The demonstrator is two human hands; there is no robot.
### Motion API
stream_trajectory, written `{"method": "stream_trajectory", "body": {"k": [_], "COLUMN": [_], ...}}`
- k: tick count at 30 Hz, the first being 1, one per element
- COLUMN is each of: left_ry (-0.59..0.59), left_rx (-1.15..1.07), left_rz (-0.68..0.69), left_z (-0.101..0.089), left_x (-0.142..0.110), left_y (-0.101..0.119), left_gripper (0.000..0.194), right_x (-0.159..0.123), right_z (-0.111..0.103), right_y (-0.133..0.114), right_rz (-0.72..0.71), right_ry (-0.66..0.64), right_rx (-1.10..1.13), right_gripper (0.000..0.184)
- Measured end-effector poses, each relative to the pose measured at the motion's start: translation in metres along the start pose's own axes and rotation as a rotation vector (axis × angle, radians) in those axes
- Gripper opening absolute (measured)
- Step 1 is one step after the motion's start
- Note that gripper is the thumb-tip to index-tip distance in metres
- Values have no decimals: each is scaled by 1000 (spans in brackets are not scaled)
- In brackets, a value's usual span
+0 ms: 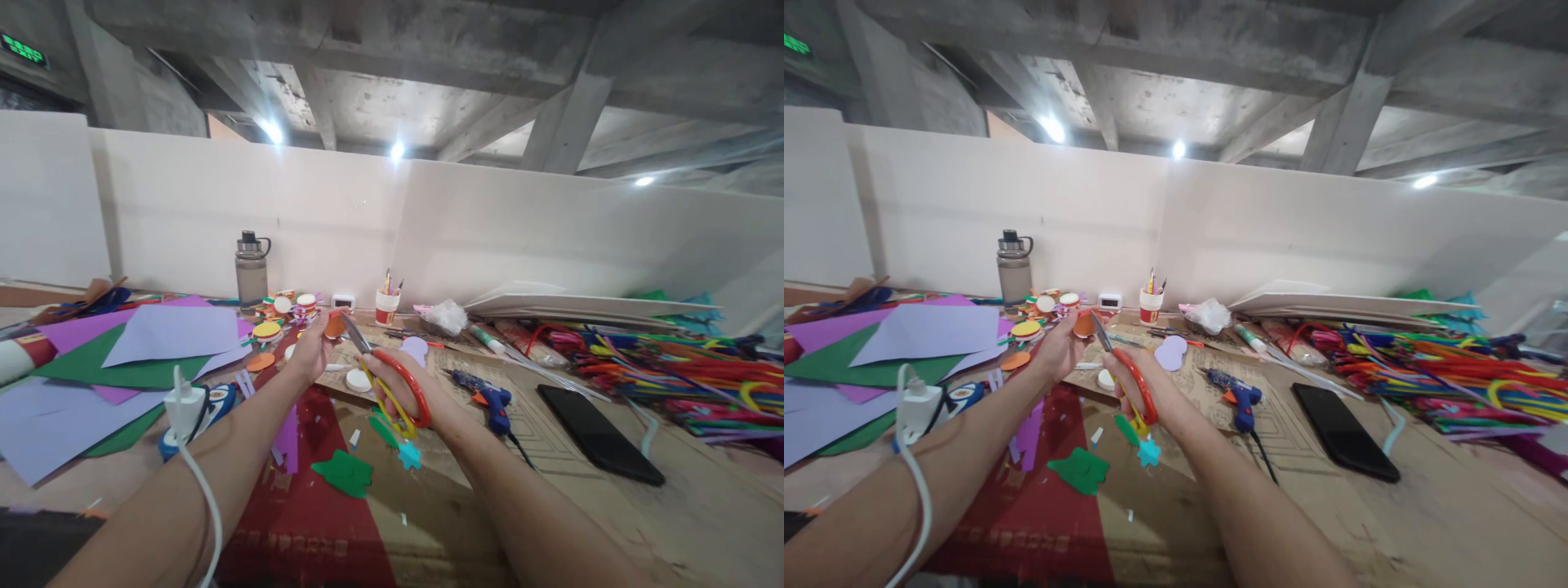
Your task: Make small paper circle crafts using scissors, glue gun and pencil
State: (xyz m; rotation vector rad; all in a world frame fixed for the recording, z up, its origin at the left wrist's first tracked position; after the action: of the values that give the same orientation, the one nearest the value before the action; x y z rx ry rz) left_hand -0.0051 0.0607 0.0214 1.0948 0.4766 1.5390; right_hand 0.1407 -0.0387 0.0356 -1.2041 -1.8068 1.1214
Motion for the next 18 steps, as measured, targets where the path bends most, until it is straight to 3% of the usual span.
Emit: {"method": "stream_trajectory", "body": {"k": [12,18], "left_ry": [-12,63], "left_rx": [-11,8], "left_rz": [15,58], "left_z": [0,-4], "left_x": [1,1], "left_y": [1,6], "left_gripper": [37,33], "right_x": [-2,2], "right_z": [0,1], "right_y": [-4,-3], "right_rz": [33,25], "right_ry": [9,-36], "right_rx": [-2,2], "right_gripper": [36,32]}}
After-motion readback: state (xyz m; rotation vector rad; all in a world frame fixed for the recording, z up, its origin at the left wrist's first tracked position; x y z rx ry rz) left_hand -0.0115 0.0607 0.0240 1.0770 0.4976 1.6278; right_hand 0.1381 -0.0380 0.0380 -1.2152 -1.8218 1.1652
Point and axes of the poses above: each hand's wrist, its own x-axis towards the middle knuckle, its own z-axis out of the palm, y = z × x, the point moved 5 cm from there along x, towards the middle knuckle, and after that the axes turned 2 degrees about z, right-handed, at the moved point
